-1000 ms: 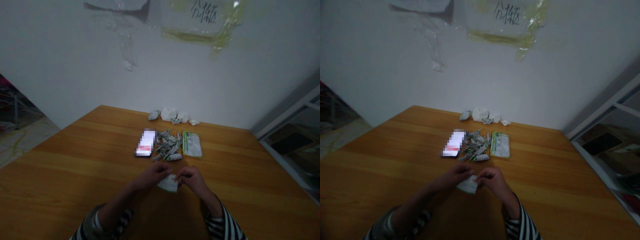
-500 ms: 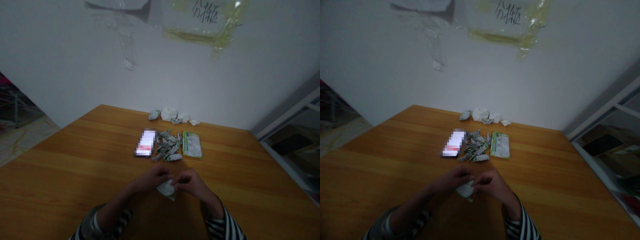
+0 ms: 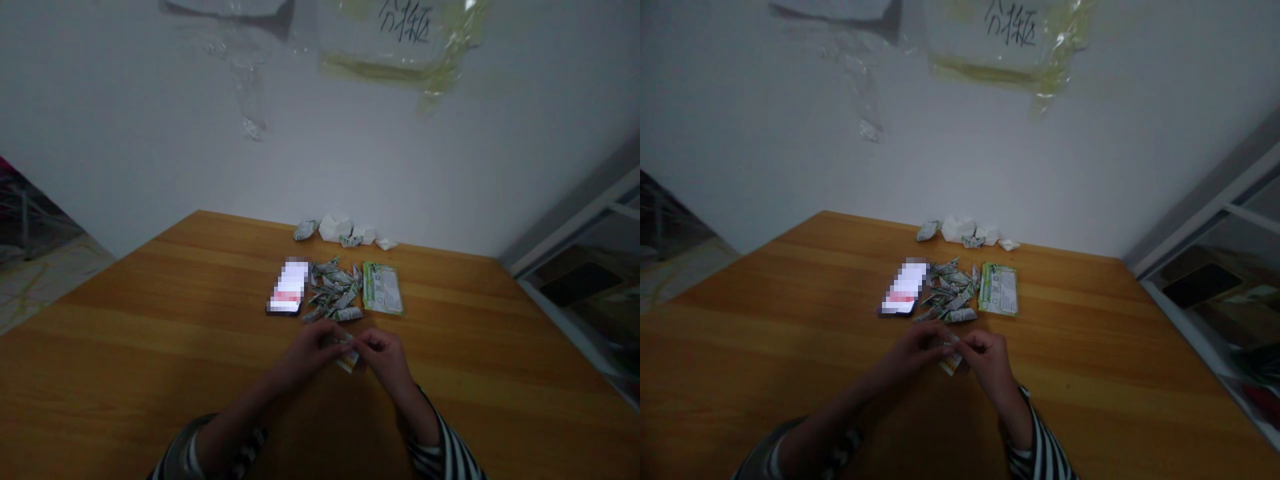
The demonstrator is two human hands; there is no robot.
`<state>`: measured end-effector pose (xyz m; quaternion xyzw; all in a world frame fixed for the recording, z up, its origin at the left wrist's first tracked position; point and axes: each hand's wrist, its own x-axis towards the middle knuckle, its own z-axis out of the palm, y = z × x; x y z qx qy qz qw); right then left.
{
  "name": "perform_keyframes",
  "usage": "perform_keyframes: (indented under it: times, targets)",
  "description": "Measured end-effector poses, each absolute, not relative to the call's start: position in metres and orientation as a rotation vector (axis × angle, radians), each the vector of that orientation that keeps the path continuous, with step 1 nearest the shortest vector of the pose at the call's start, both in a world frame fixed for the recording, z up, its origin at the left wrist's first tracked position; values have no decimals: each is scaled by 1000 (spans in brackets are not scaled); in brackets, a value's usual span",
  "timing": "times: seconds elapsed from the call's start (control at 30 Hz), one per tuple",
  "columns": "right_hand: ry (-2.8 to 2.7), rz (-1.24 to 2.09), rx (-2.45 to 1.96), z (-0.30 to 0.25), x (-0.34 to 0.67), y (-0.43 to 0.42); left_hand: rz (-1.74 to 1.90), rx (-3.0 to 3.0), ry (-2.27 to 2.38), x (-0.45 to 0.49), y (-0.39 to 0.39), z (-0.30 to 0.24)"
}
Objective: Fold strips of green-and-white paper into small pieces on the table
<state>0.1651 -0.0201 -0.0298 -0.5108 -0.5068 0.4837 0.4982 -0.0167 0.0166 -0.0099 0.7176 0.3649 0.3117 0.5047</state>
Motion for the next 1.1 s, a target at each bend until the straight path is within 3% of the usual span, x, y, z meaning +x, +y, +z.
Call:
perform_keyframes:
  times: [0.6, 1.1]
  targets:
    - [-972, 1338, -1179, -32, 163, -16, 997, 1777, 1104, -8, 7, -13]
    - [-1093, 1094, -1176, -27, 160, -22, 1079, 1516, 1077, -4, 6, -19]
